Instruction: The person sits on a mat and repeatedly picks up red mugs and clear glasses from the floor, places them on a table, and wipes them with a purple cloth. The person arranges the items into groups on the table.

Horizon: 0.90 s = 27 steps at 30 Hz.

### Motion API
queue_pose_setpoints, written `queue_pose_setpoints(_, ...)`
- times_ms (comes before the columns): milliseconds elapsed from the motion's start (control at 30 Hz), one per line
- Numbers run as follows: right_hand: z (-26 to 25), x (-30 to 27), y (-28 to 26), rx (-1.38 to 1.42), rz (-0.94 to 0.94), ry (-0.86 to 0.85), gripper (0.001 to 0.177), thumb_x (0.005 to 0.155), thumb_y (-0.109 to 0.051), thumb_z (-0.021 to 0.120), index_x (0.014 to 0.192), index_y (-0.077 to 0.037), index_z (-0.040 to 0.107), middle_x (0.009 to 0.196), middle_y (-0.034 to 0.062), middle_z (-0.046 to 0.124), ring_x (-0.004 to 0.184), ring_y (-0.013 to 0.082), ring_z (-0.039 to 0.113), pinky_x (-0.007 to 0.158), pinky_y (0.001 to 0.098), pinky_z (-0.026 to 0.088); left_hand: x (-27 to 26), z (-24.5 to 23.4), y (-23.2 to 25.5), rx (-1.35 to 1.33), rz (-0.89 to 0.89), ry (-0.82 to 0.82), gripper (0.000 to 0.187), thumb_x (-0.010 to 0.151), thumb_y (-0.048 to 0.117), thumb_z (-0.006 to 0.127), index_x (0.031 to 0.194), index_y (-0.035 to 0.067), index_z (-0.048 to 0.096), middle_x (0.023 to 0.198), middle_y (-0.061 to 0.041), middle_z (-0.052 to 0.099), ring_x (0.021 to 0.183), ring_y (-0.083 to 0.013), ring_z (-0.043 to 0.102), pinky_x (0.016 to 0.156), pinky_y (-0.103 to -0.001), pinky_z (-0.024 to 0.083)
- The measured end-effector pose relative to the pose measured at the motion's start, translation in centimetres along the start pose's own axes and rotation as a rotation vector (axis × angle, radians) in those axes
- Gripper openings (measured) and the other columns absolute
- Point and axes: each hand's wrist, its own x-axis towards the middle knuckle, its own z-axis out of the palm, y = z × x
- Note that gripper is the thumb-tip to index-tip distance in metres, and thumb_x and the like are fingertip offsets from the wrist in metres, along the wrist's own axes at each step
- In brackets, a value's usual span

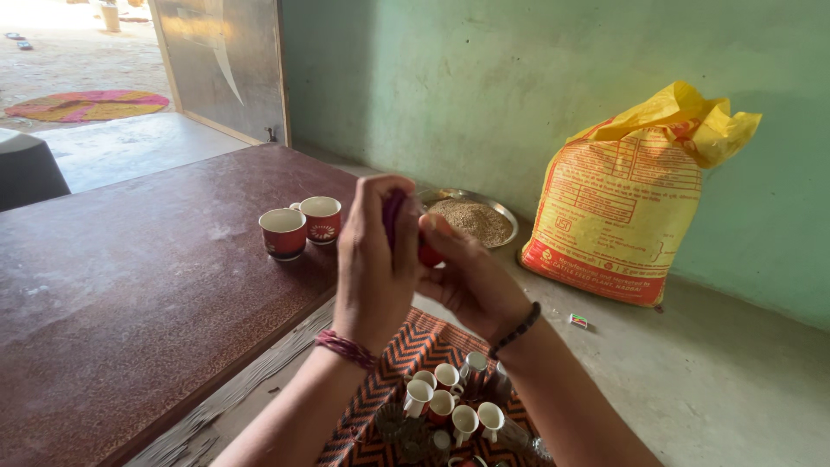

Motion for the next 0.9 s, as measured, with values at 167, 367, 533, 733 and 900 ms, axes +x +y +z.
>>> queue_pose_setpoints(167,2.1,-0.8,2.8,-0.189,0.039,-0.012,0.041,0.110,-0.047,0.051,0.118,-0.009,0.062,0.086,-0.0020,0.065,0.063,0.0045,0.058,0.057,0.0220,0.055,0.4,-0.5,-4.6,0.131,-0.245,0.068,0.023,0.108,0.024,0.051,0.117,0.007,0.065,0.105,-0.009,0.063,0.097,-0.0249,0.063,0.084,-0.038,0.052)
queue_pose_setpoints(367,3.1,-0.3,1.8,-0.178,-0.075,0.158,0.031,0.101,-0.029,0.048,0.122,-0.012,0.064,0.094,-0.0020,0.066,0.073,0.0045,0.061,0.064,0.0232,0.056,-1.8,3.7,-5.1,-0.318,-0.627,0.093,0.044,0.109,0.026,0.042,0.139,-0.003,0.056,0.107,-0.018,0.061,0.092,-0.0260,0.056,0.079,-0.040,0.048)
queue_pose_setpoints(533,3.4,-0.8,0.7,-0.262,-0.088,0.147,0.032,0.108,-0.036,0.052,0.120,-0.008,0.064,0.092,-0.0003,0.065,0.072,0.0064,0.057,0.060,0.0219,0.048,-0.4,3.7,-4.3,-0.640,-0.682,0.055,0.051,0.107,0.030,0.042,0.149,0.001,0.046,0.114,-0.014,0.068,0.098,-0.0153,0.066,0.087,-0.028,0.056)
queue_pose_setpoints(733,4.2,-1.1,2.0,-0.267,-0.013,0.271,0.031,0.100,-0.036,0.053,0.119,-0.014,0.065,0.089,-0.0036,0.069,0.074,0.0065,0.063,0.064,0.0277,0.056,-0.3,2.2,-6.9,-0.712,-0.964,0.140,0.058,0.115,0.029,0.042,0.146,-0.020,0.041,0.110,-0.029,0.048,0.090,-0.0278,0.048,0.080,-0.041,0.047)
queue_pose_setpoints(900,3.3,-0.4,1.2,-0.341,-0.071,0.313,0.034,0.102,-0.037,0.053,0.119,-0.012,0.067,0.091,-0.0031,0.069,0.077,0.0065,0.064,0.066,0.0254,0.055,-3.8,5.6,-7.3,-0.665,-0.799,0.138,0.032,0.105,0.030,0.046,0.134,0.016,0.050,0.120,0.002,0.063,0.105,-0.0038,0.063,0.092,-0.021,0.050)
